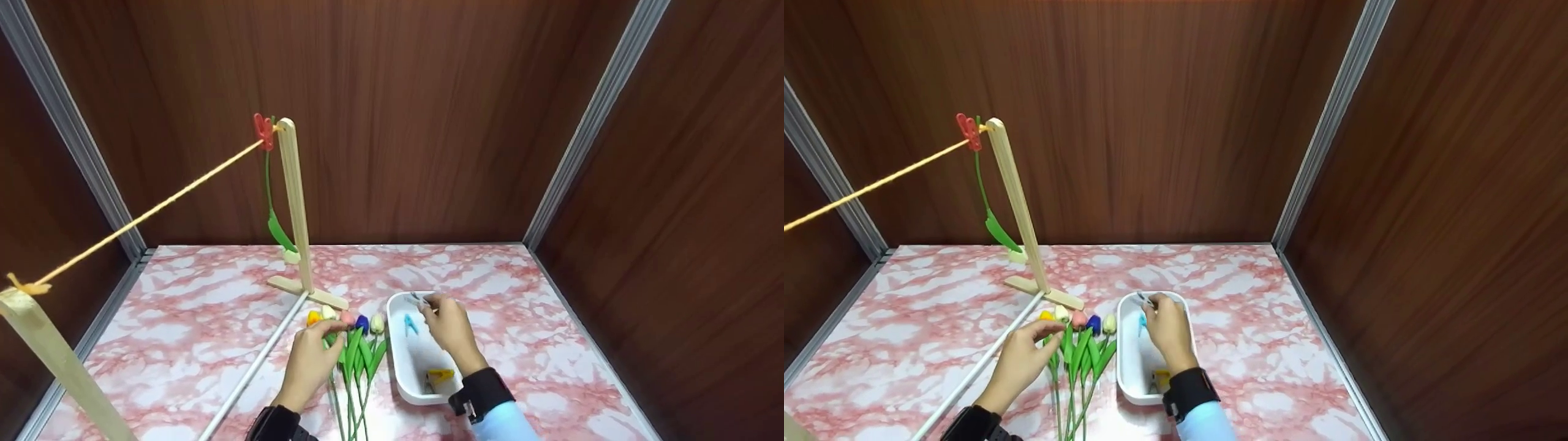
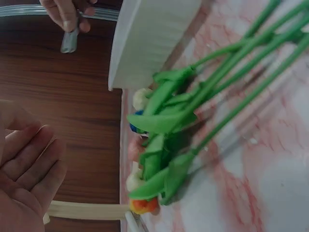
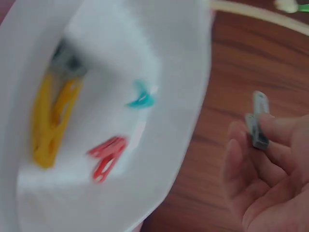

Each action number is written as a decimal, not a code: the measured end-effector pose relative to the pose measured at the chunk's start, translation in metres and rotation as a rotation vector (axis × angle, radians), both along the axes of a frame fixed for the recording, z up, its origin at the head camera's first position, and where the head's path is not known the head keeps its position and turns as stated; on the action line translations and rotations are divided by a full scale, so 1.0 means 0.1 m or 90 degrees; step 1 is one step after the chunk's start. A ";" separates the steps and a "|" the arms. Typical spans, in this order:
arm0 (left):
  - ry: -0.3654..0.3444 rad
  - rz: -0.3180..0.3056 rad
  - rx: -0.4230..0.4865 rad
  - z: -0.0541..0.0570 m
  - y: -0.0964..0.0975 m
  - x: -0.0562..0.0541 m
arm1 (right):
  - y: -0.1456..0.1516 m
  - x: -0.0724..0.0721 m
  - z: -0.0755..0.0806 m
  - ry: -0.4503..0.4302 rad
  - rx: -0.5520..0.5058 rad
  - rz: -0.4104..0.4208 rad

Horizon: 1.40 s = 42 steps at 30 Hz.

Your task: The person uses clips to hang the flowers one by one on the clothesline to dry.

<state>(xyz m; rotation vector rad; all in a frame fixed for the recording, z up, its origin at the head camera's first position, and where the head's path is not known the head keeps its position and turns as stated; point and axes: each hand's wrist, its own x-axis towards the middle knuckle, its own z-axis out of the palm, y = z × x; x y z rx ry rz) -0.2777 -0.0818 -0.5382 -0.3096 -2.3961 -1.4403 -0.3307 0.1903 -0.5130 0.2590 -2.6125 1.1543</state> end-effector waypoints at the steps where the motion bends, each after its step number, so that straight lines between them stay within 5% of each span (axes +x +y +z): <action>1: -0.006 -0.003 0.015 0.03 0.02 0.00 | -0.03 0.02 0.04 -0.006 -0.042 0.002; 8: -0.010 -0.008 0.102 0.25 0.19 -0.06 | -0.26 0.14 0.22 -0.055 -0.316 0.062; 15: -0.053 -0.024 0.168 0.43 0.35 -0.05 | -0.46 0.29 0.25 -0.097 -0.441 0.133; 23: -0.078 -0.074 0.283 0.55 0.44 0.04 | -0.60 0.42 0.24 -0.146 -0.450 0.209; 42: -0.146 -0.057 0.440 0.65 0.40 -0.01 | -0.67 0.47 0.27 -0.155 -0.435 0.215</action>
